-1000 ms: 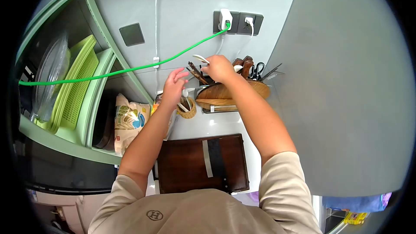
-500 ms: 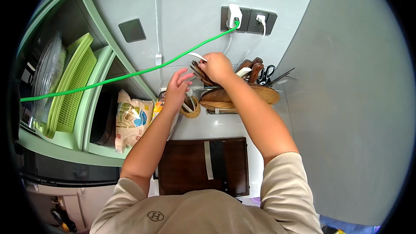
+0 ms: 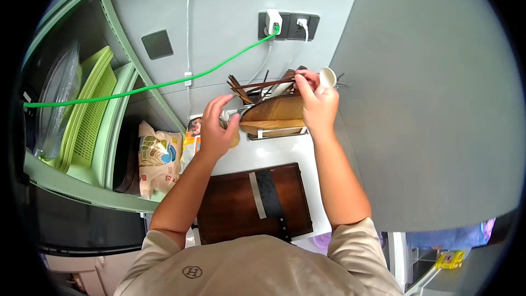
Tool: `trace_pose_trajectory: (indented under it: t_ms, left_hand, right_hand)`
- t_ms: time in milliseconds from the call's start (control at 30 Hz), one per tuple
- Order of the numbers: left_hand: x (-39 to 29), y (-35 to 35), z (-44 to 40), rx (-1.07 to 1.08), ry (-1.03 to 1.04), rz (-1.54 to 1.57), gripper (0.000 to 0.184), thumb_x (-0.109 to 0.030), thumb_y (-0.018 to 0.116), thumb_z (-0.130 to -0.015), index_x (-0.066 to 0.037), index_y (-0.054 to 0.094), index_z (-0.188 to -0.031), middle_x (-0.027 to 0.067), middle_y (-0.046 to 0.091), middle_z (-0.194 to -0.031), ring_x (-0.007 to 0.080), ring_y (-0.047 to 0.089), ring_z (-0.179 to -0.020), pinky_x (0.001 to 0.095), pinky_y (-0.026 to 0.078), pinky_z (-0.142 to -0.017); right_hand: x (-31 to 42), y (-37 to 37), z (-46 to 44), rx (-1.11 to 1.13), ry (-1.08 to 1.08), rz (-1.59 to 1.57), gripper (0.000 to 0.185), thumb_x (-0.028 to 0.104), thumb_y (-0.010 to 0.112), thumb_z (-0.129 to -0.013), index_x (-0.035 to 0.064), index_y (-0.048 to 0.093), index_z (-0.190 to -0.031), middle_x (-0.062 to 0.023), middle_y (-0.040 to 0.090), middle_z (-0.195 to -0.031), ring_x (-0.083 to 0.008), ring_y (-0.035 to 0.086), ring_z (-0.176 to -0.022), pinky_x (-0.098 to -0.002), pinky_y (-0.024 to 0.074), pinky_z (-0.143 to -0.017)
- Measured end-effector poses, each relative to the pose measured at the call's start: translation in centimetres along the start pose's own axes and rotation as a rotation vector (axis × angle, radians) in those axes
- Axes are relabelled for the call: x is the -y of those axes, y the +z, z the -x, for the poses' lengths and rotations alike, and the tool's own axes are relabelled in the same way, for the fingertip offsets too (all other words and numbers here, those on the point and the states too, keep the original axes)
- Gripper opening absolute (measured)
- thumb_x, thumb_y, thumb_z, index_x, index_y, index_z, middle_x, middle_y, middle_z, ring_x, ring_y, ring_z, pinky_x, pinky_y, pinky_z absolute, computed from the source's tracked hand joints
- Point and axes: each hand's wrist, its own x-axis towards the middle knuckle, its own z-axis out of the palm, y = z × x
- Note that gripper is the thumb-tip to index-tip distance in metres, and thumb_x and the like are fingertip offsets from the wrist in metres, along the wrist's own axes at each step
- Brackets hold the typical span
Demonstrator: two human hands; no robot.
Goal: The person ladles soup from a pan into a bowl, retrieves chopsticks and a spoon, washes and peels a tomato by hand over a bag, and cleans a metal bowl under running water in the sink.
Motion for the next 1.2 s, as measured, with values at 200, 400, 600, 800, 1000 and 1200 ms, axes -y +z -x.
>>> trace_pose_trajectory:
  t_ms: [200,400,600,800,1000,1200]
  left_hand:
    - [-4.7,-1.7,0.6,0.128,0.317,-0.239,0.076,-0.028,0.077,-0.07,-0.004,0.041,-0.133,0.0136,0.057,-0.113,0.0328,0.053,-0.106,0.0425,0.041,-0.091]
    - [-3.4,1.1,5.9,0.496,0.0,-0.064,0.047,-0.027,0.071,-0.076,-0.012,0.056,-0.118,0.0097,0.06,-0.084,0.0268,0.062,-0.079,0.038,0.049,-0.067]
    - [-5.5,2.3,10.5,0.609,0.166,-0.016,0.015,-0.021,0.062,-0.081,-0.007,0.064,-0.076,0.0119,0.056,-0.073,0.0326,0.057,-0.07,0.0421,0.046,-0.063]
    - [-10.3,2.4,14.6,0.954,-0.449,0.57,0.038,-0.029,0.043,-0.097,-0.004,0.064,-0.077,0.0044,0.061,-0.075,0.0197,0.058,-0.074,0.0315,0.044,-0.069]
    - [-18.5,5.1,19.2,1.002,-0.532,1.109,0.048,-0.034,0.027,-0.1,-0.002,0.053,-0.124,0.0069,0.052,-0.129,0.0188,0.046,-0.117,0.0334,0.034,-0.096]
    - [-30.8,7.7,27.5,1.258,-0.471,1.258,0.052,-0.037,0.025,-0.1,-0.001,0.045,-0.133,0.0093,0.043,-0.137,0.0217,0.036,-0.127,0.0367,0.03,-0.105]
  right_hand:
    - [2.5,-2.5,6.5,-0.031,0.18,-0.2,0.017,0.015,0.064,-0.087,0.0002,0.064,-0.095,-0.0038,0.061,-0.074,-0.0046,0.044,-0.053,-0.02,0.0338,-0.05]
    - [0.9,-4.3,12.8,-0.107,0.314,-0.297,0.019,0.016,0.063,-0.088,-0.0006,0.063,-0.098,-0.0036,0.057,-0.071,-0.0035,0.036,-0.047,-0.019,0.0265,-0.044]
    - [1.1,-7.7,18.0,-0.19,0.38,-0.283,0.026,0.017,0.063,-0.087,-0.0014,0.061,-0.104,-0.0046,0.059,-0.074,-0.0035,0.036,-0.048,-0.0188,0.0276,-0.044]
    - [2.7,-10.9,23.9,-0.232,0.339,-0.207,0.03,0.019,0.064,-0.087,0.0009,0.061,-0.11,-0.0041,0.062,-0.079,-0.0021,0.039,-0.049,-0.0178,0.0296,-0.043]
    - [5.4,-15.6,34.2,-0.206,0.363,0.016,0.023,0.026,0.061,-0.088,0.0047,0.069,-0.093,0.002,0.062,-0.075,-0.0032,0.037,-0.05,-0.0201,0.0294,-0.045]
    - [13.7,-22.6,46.0,-0.13,0.591,0.101,0.022,0.021,0.064,-0.087,0.0032,0.065,-0.1,-0.0018,0.065,-0.081,-0.0093,0.058,-0.071,-0.0255,0.0466,-0.067]
